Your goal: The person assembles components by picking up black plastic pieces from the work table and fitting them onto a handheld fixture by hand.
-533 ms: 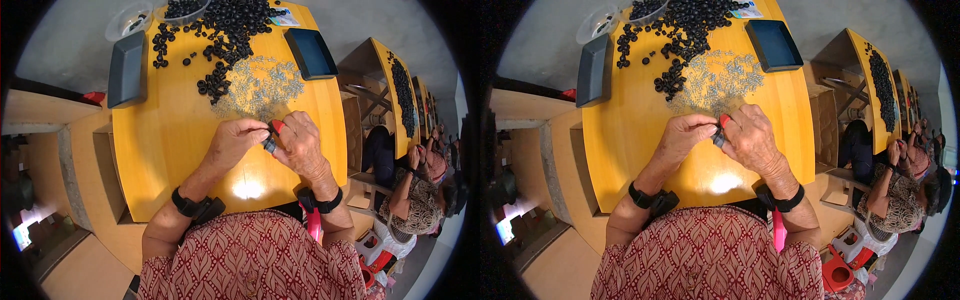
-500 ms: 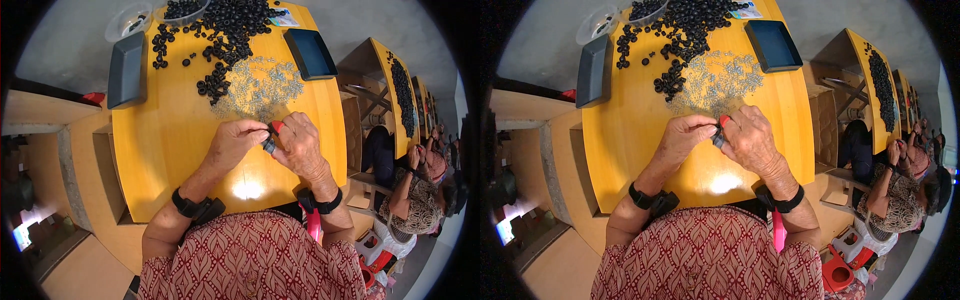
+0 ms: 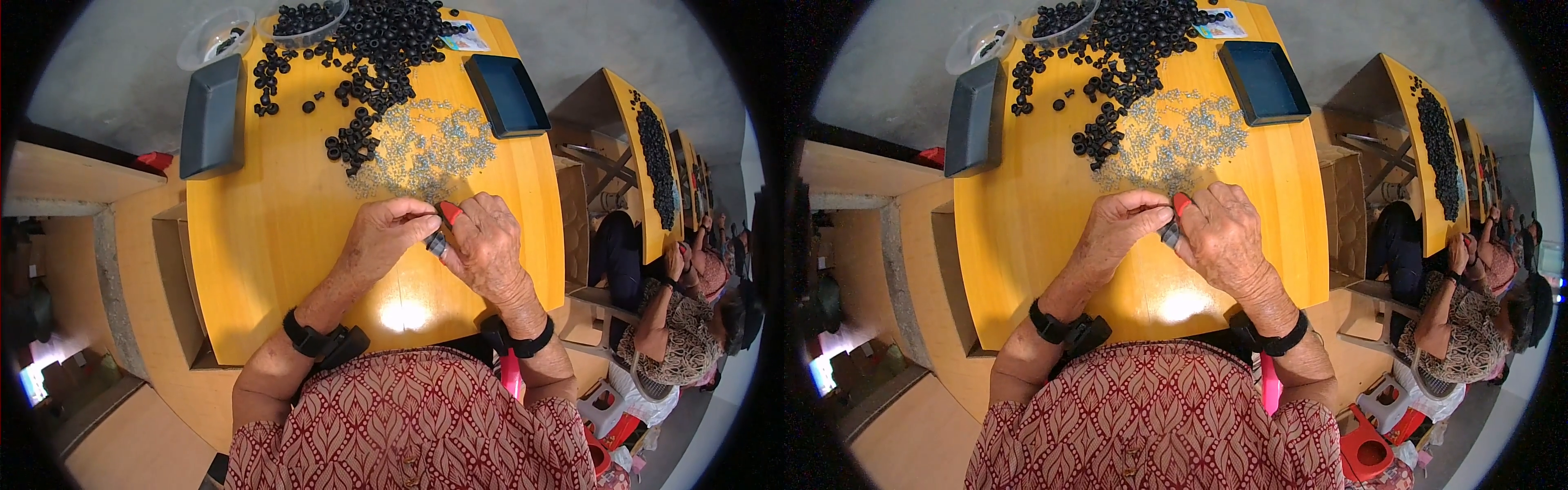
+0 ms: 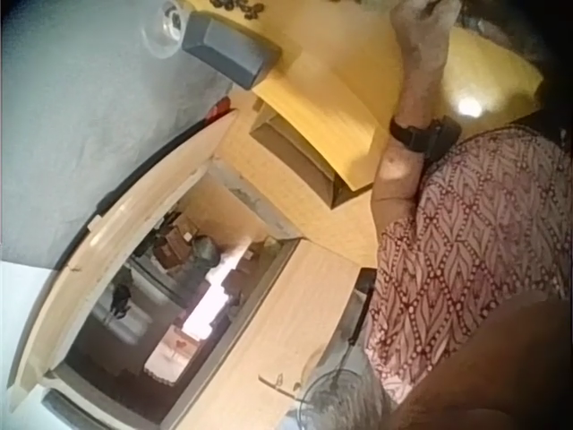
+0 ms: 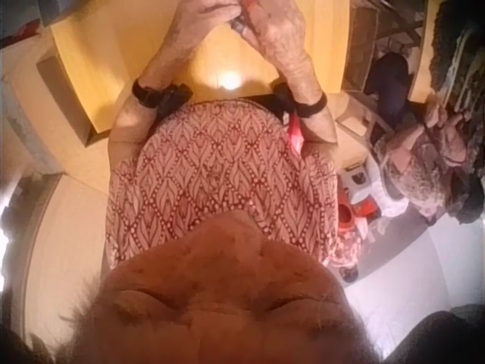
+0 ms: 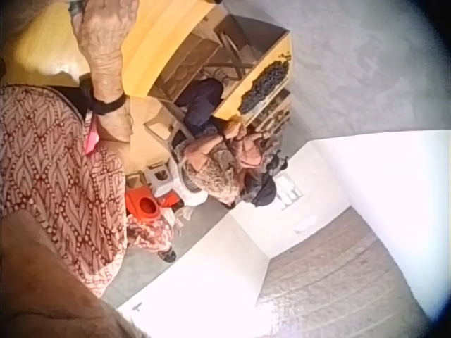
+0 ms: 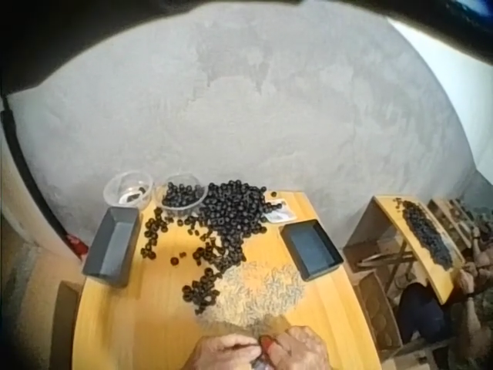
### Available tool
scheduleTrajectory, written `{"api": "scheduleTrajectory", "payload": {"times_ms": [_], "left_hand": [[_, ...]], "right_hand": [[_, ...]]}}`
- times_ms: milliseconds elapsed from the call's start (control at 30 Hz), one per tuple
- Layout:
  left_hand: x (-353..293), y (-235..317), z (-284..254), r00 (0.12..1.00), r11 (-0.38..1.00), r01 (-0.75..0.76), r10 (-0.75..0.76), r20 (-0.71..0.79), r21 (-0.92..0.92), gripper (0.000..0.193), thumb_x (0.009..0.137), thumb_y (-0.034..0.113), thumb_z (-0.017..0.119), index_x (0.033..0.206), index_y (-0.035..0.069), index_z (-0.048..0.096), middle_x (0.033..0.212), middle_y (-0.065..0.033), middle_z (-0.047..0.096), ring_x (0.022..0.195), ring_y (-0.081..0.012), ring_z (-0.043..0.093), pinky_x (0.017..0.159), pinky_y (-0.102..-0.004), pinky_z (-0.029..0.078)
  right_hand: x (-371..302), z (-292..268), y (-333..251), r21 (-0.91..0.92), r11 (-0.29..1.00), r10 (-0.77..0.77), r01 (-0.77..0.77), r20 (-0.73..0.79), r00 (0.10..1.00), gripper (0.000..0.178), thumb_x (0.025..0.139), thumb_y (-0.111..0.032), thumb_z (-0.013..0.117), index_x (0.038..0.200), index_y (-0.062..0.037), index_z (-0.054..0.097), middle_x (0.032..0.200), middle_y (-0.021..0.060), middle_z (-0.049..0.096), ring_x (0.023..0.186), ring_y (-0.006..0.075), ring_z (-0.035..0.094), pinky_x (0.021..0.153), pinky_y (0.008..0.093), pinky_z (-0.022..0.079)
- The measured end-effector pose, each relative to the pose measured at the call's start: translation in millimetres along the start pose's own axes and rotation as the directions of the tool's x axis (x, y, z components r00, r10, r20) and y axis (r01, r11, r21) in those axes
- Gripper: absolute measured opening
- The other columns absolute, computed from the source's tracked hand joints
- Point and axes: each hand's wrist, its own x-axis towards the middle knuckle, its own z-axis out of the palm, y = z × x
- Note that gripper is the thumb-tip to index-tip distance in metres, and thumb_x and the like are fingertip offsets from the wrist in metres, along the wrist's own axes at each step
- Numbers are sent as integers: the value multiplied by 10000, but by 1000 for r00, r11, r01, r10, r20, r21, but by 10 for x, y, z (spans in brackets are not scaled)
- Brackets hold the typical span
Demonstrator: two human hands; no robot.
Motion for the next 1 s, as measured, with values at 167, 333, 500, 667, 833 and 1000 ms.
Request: {"api": "scheduleTrajectory", "payload": {"times_ms": [167, 333, 500, 667, 833, 1000], "left_hand": [[-12, 21, 20, 999, 998, 28, -30, -29, -59, 162, 909, 98, 646, 1029, -4, 680, 918, 1, 658, 869, -74, 578, 798, -230, 466], [-7, -12, 21, 999, 1000, 2, -3, -33, -5, 164, 918, 131, 644, 1011, 3, 687, 906, 7, 655, 857, -66, 573, 784, -224, 463], [2, 15, 34, 992, 993, 31, -44, -114, -113, 228, 938, 190, 622, 1010, -20, 671, 846, 6, 630, 785, -65, 558, 716, -220, 462], [0, -26, 27, 996, 998, 12, -17, -85, -68, 226, 950, 207, 609, 1012, -4, 663, 852, 9, 633, 795, -52, 549, 725, -216, 454], [18, -40, 25, 998, 997, -38, 42, -56, 69, 240, 923, 203, 637, 977, -28, 674, 795, -13, 640, 741, -60, 552, 676, -225, 456], [17, -44, 10, 998, 986, -37, 46, -48, 164, 230, 909, 194, 649, 952, -30, 678, 751, -5, 629, 709, -65, 543, 643, -237, 453]], "right_hand": [[56, -16, 53, 40, 999, 29, -30, 12, 1000, 381, 659, -192, 772, 952, 13, 642, 782, 97, 552, 766, 289, 553, 684, 392, 454], [5, 66, 142, 104, 994, -31, 26, 45, 999, 391, 665, -209, 775, 959, 14, 644, 815, 112, 576, 777, 300, 566, 718, 401, 472], [11, 57, 151, 99, 994, -36, 37, -6, 999, 327, 671, -203, 766, 890, 8, 644, 818, 125, 592, 783, 307, 577, 727, 399, 484], [-17, 84, 148, 105, 994, -34, 38, -32, 999, 318, 649, -195, 763, 866, 3, 641, 788, 116, 586, 756, 304, 575, 705, 398, 486], [-32, 142, 178, 136, 989, -49, 57, -60, 997, 305, 624, -180, 762, 838, -1, 639, 772, 107, 575, 733, 295, 572, 686, 393, 483], [-33, 190, 171, 152, 983, -89, 99, -74, 993, 293, 613, -172, 760, 804, -1, 621, 743, 106, 551, 722, 295, 567, 668, 391, 478]]}}
